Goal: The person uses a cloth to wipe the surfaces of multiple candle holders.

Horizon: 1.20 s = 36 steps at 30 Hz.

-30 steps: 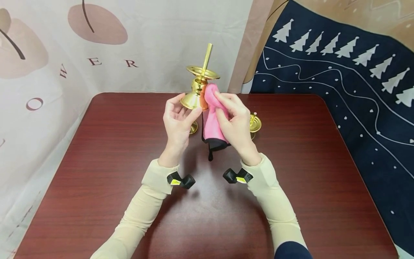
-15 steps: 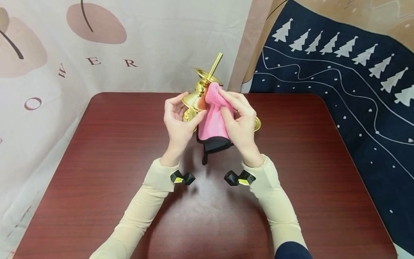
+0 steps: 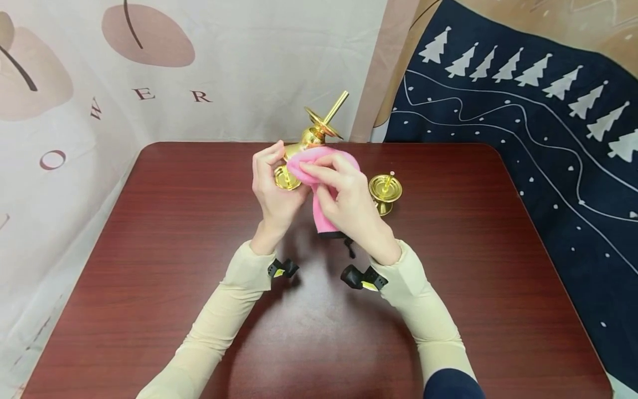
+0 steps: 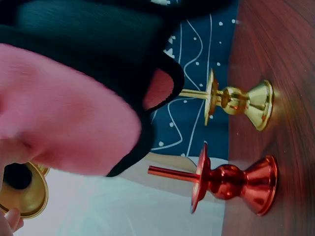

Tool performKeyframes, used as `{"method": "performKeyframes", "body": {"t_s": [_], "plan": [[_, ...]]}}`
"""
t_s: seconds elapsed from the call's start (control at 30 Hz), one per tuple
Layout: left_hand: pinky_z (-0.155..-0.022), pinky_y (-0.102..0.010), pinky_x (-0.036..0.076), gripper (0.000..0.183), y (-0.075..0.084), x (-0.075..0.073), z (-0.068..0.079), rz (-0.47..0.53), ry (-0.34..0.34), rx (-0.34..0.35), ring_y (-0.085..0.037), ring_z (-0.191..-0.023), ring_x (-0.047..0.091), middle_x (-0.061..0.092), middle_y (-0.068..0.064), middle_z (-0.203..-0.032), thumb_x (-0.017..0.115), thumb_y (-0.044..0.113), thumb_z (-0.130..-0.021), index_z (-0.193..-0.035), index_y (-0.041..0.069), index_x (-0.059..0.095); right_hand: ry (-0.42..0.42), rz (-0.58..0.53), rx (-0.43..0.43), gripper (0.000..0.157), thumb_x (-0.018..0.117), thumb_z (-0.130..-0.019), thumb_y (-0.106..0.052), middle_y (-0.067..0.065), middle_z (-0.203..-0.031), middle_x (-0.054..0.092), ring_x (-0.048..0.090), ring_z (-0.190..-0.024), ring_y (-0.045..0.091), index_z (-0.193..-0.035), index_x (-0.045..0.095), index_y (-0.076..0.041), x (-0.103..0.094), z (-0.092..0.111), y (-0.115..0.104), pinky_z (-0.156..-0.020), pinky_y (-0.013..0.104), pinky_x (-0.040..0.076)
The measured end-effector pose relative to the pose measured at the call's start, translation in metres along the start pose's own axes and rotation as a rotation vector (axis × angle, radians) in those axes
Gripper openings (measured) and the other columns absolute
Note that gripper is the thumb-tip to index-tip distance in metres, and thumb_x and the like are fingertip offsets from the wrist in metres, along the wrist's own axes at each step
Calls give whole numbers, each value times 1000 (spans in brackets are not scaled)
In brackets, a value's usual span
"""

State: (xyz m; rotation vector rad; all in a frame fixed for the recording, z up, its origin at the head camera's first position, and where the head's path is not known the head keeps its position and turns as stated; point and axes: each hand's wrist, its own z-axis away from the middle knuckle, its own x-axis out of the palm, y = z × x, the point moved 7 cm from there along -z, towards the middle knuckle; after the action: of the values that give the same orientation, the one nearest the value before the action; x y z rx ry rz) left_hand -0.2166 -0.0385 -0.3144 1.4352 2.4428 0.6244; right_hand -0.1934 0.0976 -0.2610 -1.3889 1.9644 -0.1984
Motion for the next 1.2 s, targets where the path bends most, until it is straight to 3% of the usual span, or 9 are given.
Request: {"method": "performKeyframes", "body": {"t_s": [0.17, 0.23, 0.43, 0.63, 0.7, 0.87, 0.93, 1.07, 1.2], "plan": [[-93, -36, 45, 45, 4, 2, 2, -71, -33, 81, -34, -107, 52, 53, -24, -112, 79, 6, -67, -102, -4, 52, 260, 25, 131, 35, 53, -78, 11, 18, -94, 63, 53, -80, 23, -106, 70, -1, -12, -1, 8, -61, 21, 35], [-93, -37, 45, 44, 7, 3, 3, -106, -41, 139, -35, -105, 53, 52, -24, -111, 78, 5, -68, -101, -4, 52, 300, 34, 163, 35, 53, -80, 10, 18, -95, 62, 54, -82, 24, -108, 70, -2, -12, -3, 11, -62, 21, 36], [-97, -41, 43, 37, 14, 6, 7, -176, -55, 324, -38, -97, 53, 52, -26, -108, 73, -4, -70, -101, -6, 52, 146, 101, 124, 32, 54, -80, 9, 22, -97, 59, 55, -84, 28, -108, 68, 3, 1, -9, 8, -61, 24, 40], [-97, -40, 43, 38, 14, 5, 9, -188, -74, 355, -39, -98, 54, 51, -26, -108, 73, -4, -70, -100, -6, 50, -50, 76, 99, 31, 58, -78, 8, 19, -101, 60, 54, -79, 25, -107, 69, 3, 7, -5, 1, -60, 27, 40], [-97, -41, 43, 39, 14, 4, 10, -187, -77, 365, -39, -98, 54, 52, -27, -108, 72, -6, -68, -100, -6, 50, -23, 78, 113, 32, 58, -77, 9, 18, -99, 61, 53, -77, 24, -106, 69, 2, 0, -4, 0, -59, 24, 37], [-95, -43, 44, 40, 16, 6, 14, -232, -100, 397, -40, -99, 55, 53, -26, -108, 73, -3, -69, -102, -4, 50, 184, 146, 161, 32, 55, -78, 9, 21, -92, 60, 51, -77, 27, -106, 70, 2, -18, -7, 5, -57, 21, 33], [-95, -43, 44, 38, 17, 8, 17, -254, -125, 415, -40, -101, 55, 53, -26, -109, 73, 0, -73, -103, -2, 50, 205, 180, 185, 31, 55, -80, 7, 22, -92, 58, 51, -78, 28, -108, 69, 2, -18, -7, 7, -57, 23, 36], [-95, -45, 44, 28, 21, 11, 25, -258, -167, 449, -41, -104, 55, 54, -26, -110, 66, 0, -81, -104, -2, 51, 154, 213, 233, 29, 58, -81, 4, 22, -93, 57, 53, -78, 29, -108, 68, 4, -9, -6, 10, -58, 31, 43], [-95, -44, 44, 24, 21, 11, 28, -247, -163, 459, -42, -102, 55, 55, -26, -109, 64, -1, -82, -103, -3, 52, 35, 190, 240, 30, 60, -79, 4, 21, -92, 58, 55, -76, 28, -107, 68, 5, -1, -5, 11, -58, 35, 44]]}}
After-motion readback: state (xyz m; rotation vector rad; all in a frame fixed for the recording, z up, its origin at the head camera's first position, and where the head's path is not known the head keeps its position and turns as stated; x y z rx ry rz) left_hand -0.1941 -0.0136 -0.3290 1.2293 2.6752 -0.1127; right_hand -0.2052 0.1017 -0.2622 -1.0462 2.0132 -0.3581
